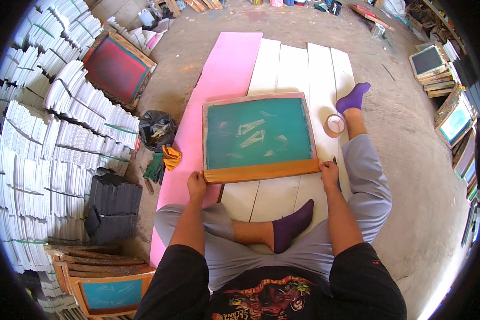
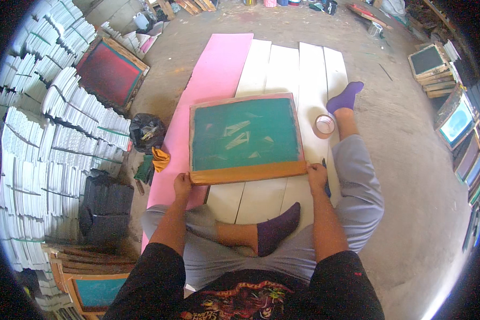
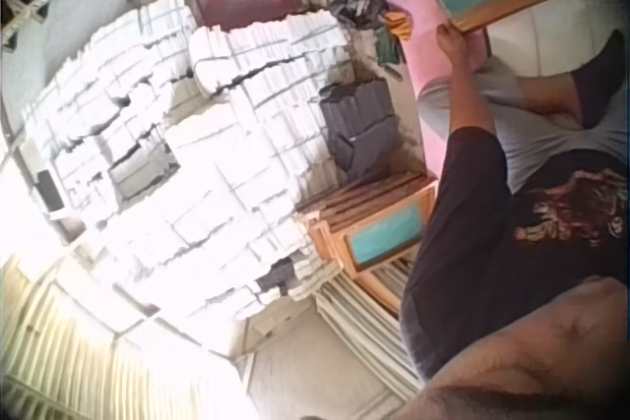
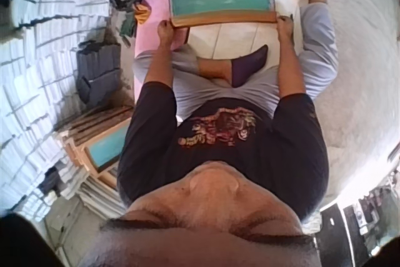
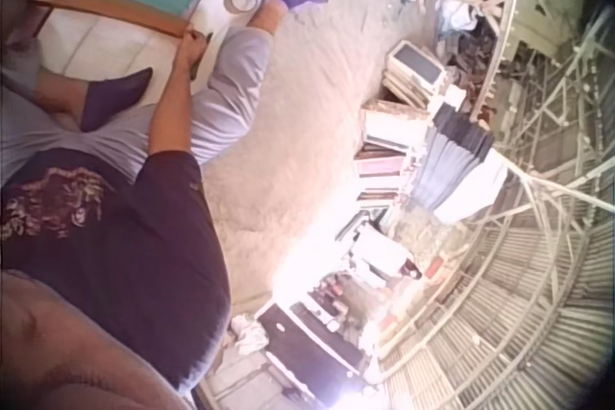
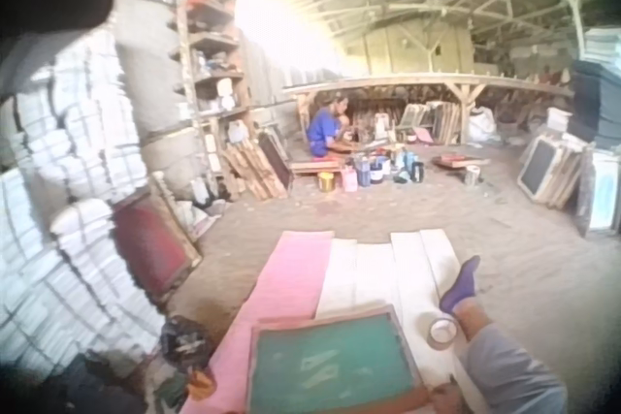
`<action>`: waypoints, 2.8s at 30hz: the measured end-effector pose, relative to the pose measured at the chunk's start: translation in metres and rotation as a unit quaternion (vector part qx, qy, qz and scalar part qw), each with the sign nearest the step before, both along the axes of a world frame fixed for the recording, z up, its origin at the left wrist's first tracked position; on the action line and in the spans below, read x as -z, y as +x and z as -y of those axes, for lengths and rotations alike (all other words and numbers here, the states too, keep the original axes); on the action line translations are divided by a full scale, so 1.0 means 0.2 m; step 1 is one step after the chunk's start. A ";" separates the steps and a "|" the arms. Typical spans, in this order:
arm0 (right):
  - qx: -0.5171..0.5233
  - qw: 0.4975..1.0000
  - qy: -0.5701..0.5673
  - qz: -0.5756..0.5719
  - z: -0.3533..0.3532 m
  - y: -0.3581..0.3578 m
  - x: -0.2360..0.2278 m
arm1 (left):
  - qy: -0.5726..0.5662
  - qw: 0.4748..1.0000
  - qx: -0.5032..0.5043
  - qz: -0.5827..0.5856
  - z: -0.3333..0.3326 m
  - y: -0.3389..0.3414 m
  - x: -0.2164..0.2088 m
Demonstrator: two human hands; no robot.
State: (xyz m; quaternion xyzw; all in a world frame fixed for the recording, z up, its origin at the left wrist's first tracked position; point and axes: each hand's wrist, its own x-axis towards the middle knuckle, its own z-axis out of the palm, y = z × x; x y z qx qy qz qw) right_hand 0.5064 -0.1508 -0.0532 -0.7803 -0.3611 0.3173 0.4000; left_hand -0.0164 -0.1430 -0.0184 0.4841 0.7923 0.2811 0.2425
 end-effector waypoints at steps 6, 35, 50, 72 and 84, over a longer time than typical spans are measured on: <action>-0.012 1.000 -0.005 -0.006 -0.01 -0.02 0.03 | 0.027 1.000 0.009 -0.004 0.03 0.02 -0.04; -0.050 0.986 0.077 -0.142 0.07 -0.29 -0.17 | 0.093 0.971 -0.041 0.217 0.07 0.16 0.05; -0.112 0.993 0.014 -0.022 0.05 -0.28 -0.25 | 0.085 0.966 -0.051 0.238 0.08 0.13 0.05; -0.473 0.797 0.251 0.281 -0.24 -1.96 -0.55 | -0.001 0.989 -0.140 -0.048 -0.16 -0.48 -0.21; -0.487 0.833 0.261 -0.001 -0.34 -1.99 -0.59 | 0.012 0.896 0.124 0.425 -0.08 -0.33 -0.44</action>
